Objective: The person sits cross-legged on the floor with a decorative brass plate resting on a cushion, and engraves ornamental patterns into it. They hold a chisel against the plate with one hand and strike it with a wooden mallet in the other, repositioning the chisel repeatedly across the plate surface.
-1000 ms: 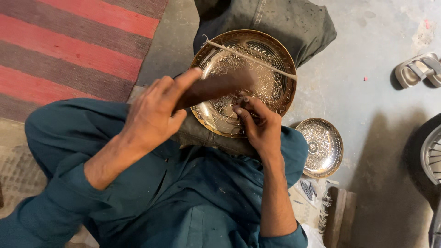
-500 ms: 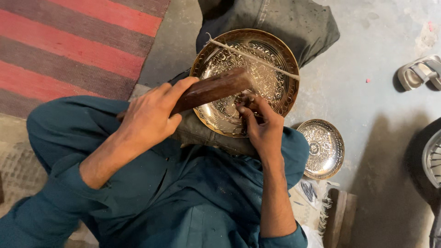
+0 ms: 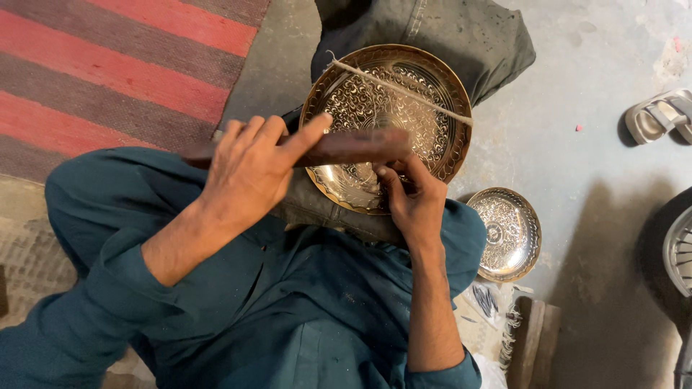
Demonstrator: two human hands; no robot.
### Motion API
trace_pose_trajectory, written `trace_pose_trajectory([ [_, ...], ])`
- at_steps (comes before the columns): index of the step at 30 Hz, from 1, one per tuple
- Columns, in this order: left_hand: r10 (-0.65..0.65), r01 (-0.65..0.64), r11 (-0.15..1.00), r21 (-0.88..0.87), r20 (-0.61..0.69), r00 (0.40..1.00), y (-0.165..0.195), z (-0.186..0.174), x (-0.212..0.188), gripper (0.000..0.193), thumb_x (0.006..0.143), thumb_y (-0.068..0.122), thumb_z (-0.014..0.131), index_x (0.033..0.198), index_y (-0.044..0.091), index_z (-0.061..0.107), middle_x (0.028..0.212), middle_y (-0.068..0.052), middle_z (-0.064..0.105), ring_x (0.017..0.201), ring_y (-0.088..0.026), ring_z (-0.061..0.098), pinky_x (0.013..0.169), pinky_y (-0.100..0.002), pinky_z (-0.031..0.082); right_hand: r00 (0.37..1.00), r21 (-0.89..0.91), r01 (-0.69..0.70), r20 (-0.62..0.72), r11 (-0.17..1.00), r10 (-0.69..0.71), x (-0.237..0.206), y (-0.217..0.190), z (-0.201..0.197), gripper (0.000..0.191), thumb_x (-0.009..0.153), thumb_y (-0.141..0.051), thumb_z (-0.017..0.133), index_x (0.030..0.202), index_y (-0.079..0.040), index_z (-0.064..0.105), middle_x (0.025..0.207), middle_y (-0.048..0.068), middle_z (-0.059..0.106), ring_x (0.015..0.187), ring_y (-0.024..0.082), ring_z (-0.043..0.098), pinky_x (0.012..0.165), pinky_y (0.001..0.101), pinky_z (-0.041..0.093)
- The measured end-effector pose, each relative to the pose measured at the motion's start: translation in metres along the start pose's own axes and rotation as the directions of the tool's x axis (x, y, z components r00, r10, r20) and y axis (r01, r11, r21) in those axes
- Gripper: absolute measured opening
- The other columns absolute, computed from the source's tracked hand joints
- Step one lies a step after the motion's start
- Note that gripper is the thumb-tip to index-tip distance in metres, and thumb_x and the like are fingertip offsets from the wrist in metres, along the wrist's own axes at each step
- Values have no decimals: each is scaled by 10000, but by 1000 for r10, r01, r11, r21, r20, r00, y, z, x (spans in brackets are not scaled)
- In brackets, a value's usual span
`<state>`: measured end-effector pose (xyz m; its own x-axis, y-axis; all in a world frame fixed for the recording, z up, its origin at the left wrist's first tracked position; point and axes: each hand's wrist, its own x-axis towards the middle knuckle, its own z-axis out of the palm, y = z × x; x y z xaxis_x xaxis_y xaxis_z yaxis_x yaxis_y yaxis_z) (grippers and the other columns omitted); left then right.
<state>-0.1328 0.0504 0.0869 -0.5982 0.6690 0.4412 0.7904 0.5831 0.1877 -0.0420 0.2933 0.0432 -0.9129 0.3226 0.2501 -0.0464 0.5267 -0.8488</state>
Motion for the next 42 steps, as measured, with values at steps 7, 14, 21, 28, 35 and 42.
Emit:
trace_pose_trajectory([
  [7,-65,68,988,-140,22,998,-4,3,-2,745,847,17,668,1554,140,469,937,-85,534,845,-273,544,745,-429,379,999,35,49,-6,998,-49,1,-2,1,235,952,25,703,1183,-9,680,978,72,794,903,110,763,782,254,603],
  [14,-34,34,999,-21,14,999,-5,3,-2,755,845,18,682,1547,185,460,945,-57,551,868,-259,547,785,-435,387,998,52,60,-17,997,-59,0,-1,0,210,969,28,702,1174,-8,682,976,80,794,902,120,755,788,260,592],
  [21,-3,3,997,81,8,1000,-5,0,-1,743,846,15,687,1530,213,478,954,-39,553,894,-256,556,818,-436,395,998,109,63,-6,992,-63,2,-3,0,243,979,22,667,1219,-16,679,965,66,782,914,100,738,807,253,591],
  [28,20,-28,977,211,40,999,-2,-2,1,748,849,8,707,1528,232,492,937,-27,565,886,-243,566,842,-429,414,999,51,40,-11,998,-40,1,-1,0,211,968,12,701,1176,-20,699,934,73,782,860,100,727,766,252,576],
  [35,-18,17,997,70,22,1000,-5,1,0,756,820,28,703,1522,204,483,953,-42,574,890,-266,568,814,-447,403,1000,68,27,-5,997,-27,0,2,1,238,959,7,698,1195,-23,698,960,73,789,881,99,741,777,251,590],
  [42,-49,48,997,-55,-9,999,-4,3,0,769,814,34,693,1533,191,470,970,-58,574,904,-277,568,811,-449,403,998,44,57,6,997,-57,2,3,0,211,958,8,701,1167,-22,709,970,71,797,909,102,760,802,263,600],
])
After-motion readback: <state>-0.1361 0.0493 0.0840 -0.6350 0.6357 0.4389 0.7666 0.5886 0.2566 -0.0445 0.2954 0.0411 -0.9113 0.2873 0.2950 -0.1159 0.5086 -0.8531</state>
